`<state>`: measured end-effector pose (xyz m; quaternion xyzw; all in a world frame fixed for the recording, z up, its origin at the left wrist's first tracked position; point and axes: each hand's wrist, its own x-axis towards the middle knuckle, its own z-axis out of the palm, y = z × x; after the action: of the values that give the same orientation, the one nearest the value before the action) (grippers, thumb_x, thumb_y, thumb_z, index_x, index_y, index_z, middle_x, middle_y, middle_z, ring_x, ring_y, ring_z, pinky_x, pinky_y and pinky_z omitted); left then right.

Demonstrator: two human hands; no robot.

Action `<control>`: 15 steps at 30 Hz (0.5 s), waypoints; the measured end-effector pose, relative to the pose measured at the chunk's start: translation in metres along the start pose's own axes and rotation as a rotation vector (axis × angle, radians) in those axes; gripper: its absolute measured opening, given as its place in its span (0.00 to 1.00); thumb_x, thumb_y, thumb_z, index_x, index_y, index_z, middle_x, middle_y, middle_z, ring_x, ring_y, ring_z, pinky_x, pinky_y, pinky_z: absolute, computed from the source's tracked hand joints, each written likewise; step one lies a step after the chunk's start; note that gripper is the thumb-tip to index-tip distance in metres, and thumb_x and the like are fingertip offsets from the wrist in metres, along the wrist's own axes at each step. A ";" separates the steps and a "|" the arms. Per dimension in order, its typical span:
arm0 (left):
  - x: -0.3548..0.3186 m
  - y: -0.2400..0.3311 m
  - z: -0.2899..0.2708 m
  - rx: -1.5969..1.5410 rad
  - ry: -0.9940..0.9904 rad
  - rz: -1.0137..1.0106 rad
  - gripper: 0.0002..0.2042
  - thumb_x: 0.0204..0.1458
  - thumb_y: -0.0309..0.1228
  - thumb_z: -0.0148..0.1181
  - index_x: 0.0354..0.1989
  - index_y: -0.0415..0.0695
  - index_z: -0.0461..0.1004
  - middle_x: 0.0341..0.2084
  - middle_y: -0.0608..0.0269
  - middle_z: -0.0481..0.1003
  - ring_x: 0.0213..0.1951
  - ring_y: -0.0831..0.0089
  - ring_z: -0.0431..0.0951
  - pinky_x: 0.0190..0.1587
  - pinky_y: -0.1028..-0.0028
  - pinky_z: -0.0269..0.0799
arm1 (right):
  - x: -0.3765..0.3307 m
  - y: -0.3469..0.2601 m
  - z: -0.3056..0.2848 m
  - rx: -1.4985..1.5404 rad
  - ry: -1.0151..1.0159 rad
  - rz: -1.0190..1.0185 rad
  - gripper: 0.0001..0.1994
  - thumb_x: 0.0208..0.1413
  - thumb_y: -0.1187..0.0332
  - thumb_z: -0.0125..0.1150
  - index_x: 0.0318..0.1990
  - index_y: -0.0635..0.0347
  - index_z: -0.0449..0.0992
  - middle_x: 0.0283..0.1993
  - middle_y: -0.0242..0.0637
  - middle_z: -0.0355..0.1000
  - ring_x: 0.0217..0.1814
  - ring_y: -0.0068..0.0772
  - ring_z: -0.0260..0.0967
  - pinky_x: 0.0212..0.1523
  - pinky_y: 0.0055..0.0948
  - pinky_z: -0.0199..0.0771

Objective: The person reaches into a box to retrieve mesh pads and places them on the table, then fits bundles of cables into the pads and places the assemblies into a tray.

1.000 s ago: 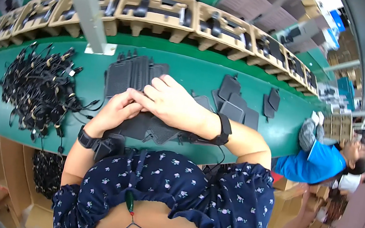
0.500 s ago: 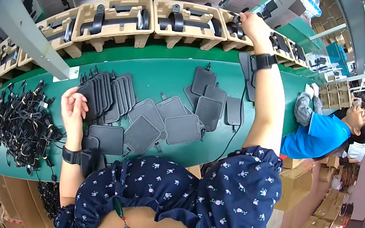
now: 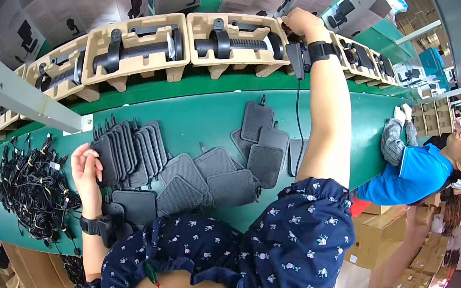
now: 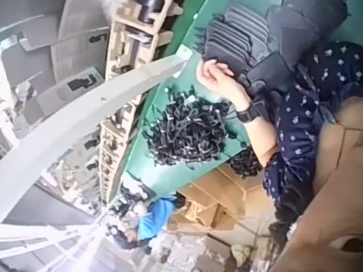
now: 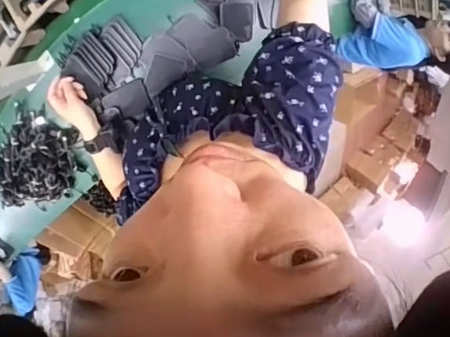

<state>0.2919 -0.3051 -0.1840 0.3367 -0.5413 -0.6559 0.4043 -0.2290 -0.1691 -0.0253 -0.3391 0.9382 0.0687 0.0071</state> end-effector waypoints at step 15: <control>0.001 0.001 0.001 0.036 -0.013 -0.017 0.09 0.56 0.25 0.46 0.45 0.40 0.65 0.30 0.66 0.68 0.21 0.87 0.62 0.18 0.89 0.54 | 0.010 0.024 0.095 0.367 0.528 0.175 0.15 0.54 0.63 0.47 0.41 0.68 0.63 0.37 0.60 0.69 0.43 0.58 0.67 0.43 0.44 0.67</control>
<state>0.2909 -0.3060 -0.1832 0.3443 -0.5528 -0.6515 0.3891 -0.2557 -0.1444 -0.1170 -0.2562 0.9300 -0.1915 -0.1810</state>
